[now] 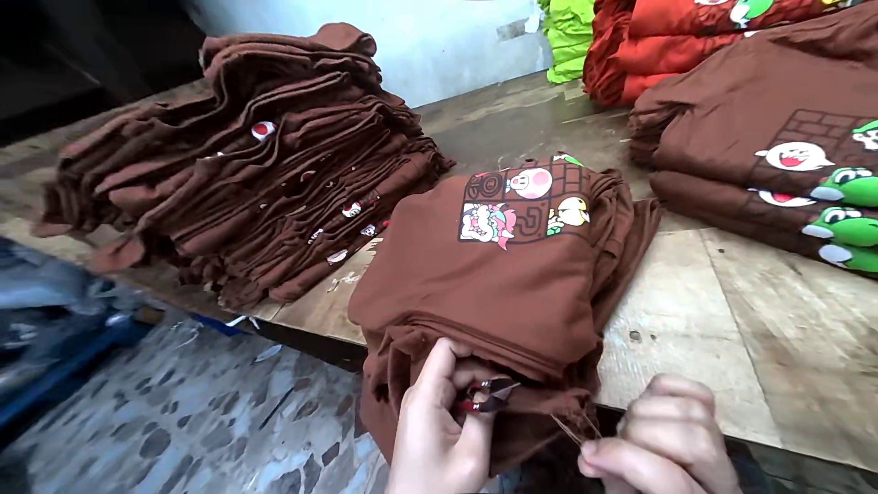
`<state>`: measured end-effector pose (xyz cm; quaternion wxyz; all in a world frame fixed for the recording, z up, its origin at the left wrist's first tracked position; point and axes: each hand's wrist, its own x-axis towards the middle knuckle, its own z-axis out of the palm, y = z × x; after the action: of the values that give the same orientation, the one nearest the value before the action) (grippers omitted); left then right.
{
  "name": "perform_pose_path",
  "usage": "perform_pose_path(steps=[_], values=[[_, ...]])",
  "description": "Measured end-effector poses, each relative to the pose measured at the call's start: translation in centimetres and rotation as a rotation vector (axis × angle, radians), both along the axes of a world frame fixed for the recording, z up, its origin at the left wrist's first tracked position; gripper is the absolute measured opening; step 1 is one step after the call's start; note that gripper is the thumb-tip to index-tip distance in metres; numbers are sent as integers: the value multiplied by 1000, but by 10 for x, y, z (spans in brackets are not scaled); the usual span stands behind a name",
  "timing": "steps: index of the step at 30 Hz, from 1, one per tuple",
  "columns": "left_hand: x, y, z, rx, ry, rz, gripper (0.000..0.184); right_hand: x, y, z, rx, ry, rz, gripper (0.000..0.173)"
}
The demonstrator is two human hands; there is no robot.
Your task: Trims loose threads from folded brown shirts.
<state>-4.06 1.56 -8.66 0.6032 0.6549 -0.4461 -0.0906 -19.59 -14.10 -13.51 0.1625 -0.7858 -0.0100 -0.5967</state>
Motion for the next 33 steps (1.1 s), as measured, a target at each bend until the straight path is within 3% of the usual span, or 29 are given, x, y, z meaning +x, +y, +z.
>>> perform_pose_path(steps=[4, 7, 9, 13, 15, 26, 28, 30, 31, 33], values=[[2, 0, 0, -10, 17, -26, 26, 20, 13, -4, -5, 4, -107, 31], [-5, 11, 4, 10, 19, -82, 39, 10, 7, -6, 6, 1, 66, 19], [-7, 21, 0, 21, -119, -74, 57, -6, 5, -3, 16, 5, 138, 15], [-13, 28, -15, -13, -697, 163, 31, -24, 12, -2, 77, 8, 238, 15], [-16, 24, -20, -27, -893, 234, 33, -24, 15, -3, 80, 5, 270, 17], [-24, 15, -10, 15, -1144, 295, 23, -20, 15, -3, 117, -10, 318, 15], [-24, 19, -9, 49, -1152, 295, 21, -22, 16, -5, 150, 7, 247, 13], [-24, 24, -9, 50, -1146, 311, 20, -25, 18, -7, 238, 75, -33, 10], [-23, 26, -9, 41, -1135, 324, 20, -25, 16, -8, 300, 123, -182, 14], [-21, 30, -11, 11, -1084, 355, 22, -28, 9, -10, 414, 161, -227, 30]])
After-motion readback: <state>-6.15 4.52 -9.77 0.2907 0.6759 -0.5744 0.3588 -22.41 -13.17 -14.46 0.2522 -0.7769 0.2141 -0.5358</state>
